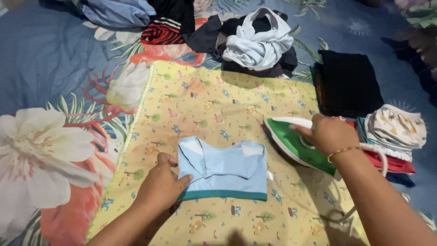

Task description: The person irons several small pieces of children's clothing, including underwear and socks, on a yellow patterned mat. They use a green and white iron to smooth each item, then fold it and place it on a growing stack to the right.

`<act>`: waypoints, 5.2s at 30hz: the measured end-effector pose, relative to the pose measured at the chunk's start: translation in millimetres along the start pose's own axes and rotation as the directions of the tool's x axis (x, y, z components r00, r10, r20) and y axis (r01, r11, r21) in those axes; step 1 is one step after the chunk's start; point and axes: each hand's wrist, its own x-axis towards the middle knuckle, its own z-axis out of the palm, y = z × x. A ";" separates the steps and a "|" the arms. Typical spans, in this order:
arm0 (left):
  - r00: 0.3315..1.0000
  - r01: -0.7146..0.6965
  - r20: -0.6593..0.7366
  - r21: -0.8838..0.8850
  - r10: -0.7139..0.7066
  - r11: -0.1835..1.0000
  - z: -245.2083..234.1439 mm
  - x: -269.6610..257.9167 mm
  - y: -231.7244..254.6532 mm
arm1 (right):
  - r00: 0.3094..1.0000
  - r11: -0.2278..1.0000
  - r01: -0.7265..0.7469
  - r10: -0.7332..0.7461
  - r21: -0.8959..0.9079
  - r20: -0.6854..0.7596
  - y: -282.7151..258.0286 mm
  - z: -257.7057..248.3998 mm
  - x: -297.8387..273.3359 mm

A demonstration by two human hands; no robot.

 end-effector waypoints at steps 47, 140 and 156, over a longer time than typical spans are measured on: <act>0.999 0.021 0.038 -0.151 -0.015 0.988 -7.6 -29.9 -24.6 | 0.909 0.882 0.365 -0.268 0.299 -0.320 -226.4 -13.0 -83.2; 0.959 -0.282 0.056 0.064 0.279 0.957 164.7 -25.7 150.4 | 0.991 0.957 -0.094 0.117 0.274 -0.070 -31.8 58.9 17.7; 0.643 -0.635 -0.542 0.018 0.541 0.772 118.8 -22.4 82.0 | 0.988 0.940 -0.028 0.077 0.340 -0.131 -13.2 13.4 -2.7</act>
